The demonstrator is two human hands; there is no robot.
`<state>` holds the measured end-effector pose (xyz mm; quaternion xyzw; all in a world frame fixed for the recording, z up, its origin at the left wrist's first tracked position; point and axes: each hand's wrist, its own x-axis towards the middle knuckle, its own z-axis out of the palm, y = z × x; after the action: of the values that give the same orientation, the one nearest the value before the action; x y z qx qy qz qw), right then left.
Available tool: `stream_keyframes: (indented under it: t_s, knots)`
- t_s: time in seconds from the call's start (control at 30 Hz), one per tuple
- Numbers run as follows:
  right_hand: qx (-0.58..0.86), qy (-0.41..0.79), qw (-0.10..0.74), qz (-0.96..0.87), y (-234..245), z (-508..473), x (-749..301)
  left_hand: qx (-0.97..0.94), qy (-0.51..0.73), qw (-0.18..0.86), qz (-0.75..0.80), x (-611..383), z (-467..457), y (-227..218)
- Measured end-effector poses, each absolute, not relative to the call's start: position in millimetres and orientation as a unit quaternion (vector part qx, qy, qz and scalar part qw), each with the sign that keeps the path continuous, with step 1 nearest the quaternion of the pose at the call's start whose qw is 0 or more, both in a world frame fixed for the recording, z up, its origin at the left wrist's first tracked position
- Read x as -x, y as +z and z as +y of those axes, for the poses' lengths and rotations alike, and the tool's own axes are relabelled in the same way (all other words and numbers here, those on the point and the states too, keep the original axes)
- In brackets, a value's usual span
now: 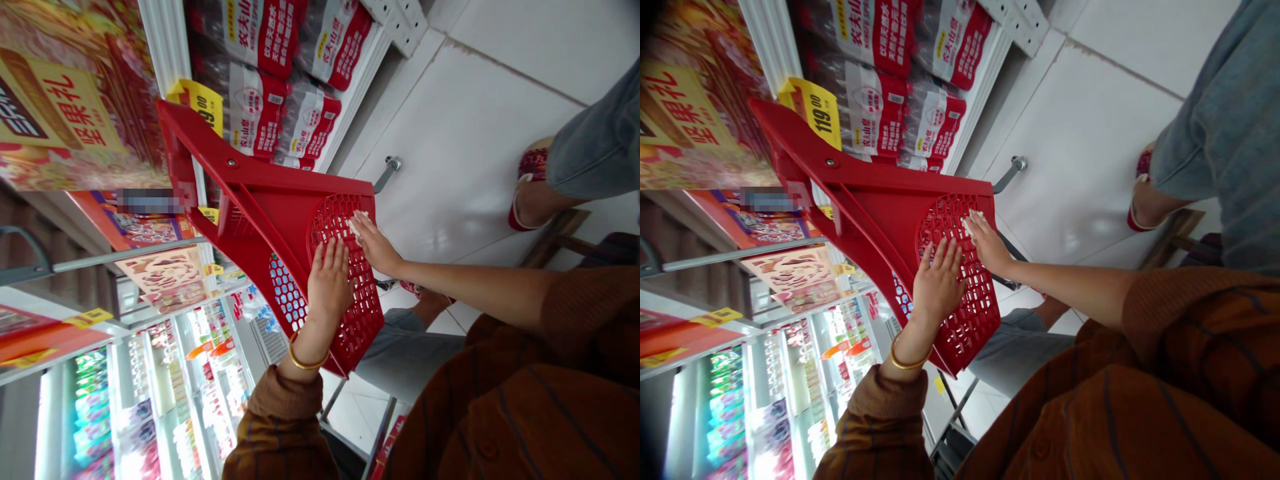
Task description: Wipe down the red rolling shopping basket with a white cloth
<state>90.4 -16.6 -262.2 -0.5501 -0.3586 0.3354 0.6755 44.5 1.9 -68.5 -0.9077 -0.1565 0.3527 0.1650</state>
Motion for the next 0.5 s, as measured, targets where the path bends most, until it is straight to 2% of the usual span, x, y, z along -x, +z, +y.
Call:
stream_keyframes:
  t_s: [0.3, 0.5]
  knots:
    - [0.517, 0.359, 0.666, -0.4, -257, -53, -64, 0.834, 0.472, 0.222, -0.18, -53, -5, -67]
    - [0.486, 0.365, 0.674, -0.419, -259, -78, -44, 0.831, 0.476, 0.222, -0.184, -54, -4, -67]
